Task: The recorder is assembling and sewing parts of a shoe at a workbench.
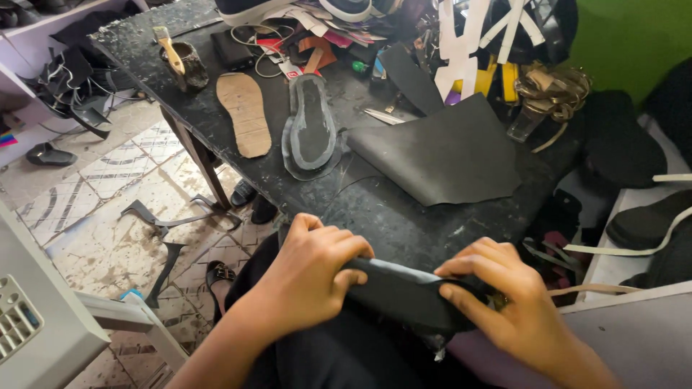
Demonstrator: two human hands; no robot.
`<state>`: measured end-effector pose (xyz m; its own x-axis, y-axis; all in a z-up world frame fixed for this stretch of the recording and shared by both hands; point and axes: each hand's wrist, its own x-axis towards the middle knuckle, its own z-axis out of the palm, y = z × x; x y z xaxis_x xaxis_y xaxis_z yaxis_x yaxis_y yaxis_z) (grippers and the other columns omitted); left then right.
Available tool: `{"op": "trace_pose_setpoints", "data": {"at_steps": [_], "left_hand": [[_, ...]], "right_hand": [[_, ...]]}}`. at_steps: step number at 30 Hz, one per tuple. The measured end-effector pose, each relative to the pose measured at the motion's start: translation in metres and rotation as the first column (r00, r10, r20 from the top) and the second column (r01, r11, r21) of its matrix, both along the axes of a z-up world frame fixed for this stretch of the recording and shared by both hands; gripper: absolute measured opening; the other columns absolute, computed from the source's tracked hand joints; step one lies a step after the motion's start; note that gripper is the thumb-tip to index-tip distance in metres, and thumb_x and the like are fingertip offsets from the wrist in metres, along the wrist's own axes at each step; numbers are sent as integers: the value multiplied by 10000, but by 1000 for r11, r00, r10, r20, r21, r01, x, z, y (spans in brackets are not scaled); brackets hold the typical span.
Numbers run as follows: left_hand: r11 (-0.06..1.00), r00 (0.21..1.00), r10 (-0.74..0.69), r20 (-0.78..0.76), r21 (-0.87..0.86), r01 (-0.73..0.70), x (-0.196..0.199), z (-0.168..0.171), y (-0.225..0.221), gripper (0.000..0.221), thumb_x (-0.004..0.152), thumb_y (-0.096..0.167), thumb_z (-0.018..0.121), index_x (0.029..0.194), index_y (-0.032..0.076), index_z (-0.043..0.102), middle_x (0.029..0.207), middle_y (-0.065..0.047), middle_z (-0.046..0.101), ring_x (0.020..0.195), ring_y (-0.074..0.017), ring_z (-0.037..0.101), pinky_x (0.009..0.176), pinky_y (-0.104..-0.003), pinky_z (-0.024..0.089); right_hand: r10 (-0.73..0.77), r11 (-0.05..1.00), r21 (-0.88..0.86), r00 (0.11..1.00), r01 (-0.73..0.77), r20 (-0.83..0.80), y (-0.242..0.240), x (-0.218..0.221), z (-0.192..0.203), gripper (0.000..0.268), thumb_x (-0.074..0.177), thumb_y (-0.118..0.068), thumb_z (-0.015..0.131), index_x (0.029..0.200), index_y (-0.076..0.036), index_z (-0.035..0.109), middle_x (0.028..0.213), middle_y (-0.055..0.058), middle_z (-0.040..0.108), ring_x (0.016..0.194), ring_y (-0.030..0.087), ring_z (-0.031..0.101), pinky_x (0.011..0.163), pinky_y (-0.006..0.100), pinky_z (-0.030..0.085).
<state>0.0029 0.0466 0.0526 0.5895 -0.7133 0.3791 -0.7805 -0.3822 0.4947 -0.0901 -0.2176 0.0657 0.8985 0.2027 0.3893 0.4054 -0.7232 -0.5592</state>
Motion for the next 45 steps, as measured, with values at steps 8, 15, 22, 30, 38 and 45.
{"op": "trace_pose_setpoints", "data": {"at_steps": [8,15,22,30,38,45], "left_hand": [[972,958,-100,-268,178,152,29,-15,-17,271,786,176,780,1040,109,712,933,-44,734,939,-227,671,1008,-444,324],[955,986,-92,-141,267,127,38,-34,-34,342,777,179,787,1106,126,711,1051,-86,689,1100,-276,599,1011,-493,314],[983,976,-175,130,-30,181,-1,-40,-48,448,786,179,777,1212,77,685,1296,-94,625,1250,-272,569,1007,-488,348],[946,924,-323,203,39,322,-22,-59,-55,545,804,267,752,1239,-51,666,1402,-160,619,1353,-295,541,1074,-468,443],[945,911,-325,255,42,326,-22,-73,-57,489,859,267,728,1209,-72,681,1384,-199,630,1333,-320,567,1091,-477,453],[947,906,-319,280,47,319,-22,-72,-59,513,833,293,729,1188,-75,683,1358,-213,640,1309,-325,584,1080,-475,465]], "right_hand": [[41,912,366,844,187,-534,-23,27,-42,160,775,-128,816,889,-16,823,769,43,703,735,106,645,682,285,492],[22,830,430,750,354,-661,-37,45,-63,126,716,-82,841,808,2,856,656,50,672,603,117,550,569,293,395],[7,880,401,839,253,-544,-50,49,-85,95,708,-43,830,786,11,831,683,31,642,643,102,546,600,280,405],[-11,964,255,971,74,-240,-42,42,-82,111,734,-56,788,840,-26,771,789,12,709,751,96,654,677,256,497],[-6,968,222,887,122,-462,-50,53,-85,139,753,-54,800,889,-24,797,734,40,651,672,128,586,622,292,467],[234,958,256,873,-131,-427,-54,62,-66,174,827,-110,753,973,-26,798,875,51,747,847,156,667,742,310,518]]}}
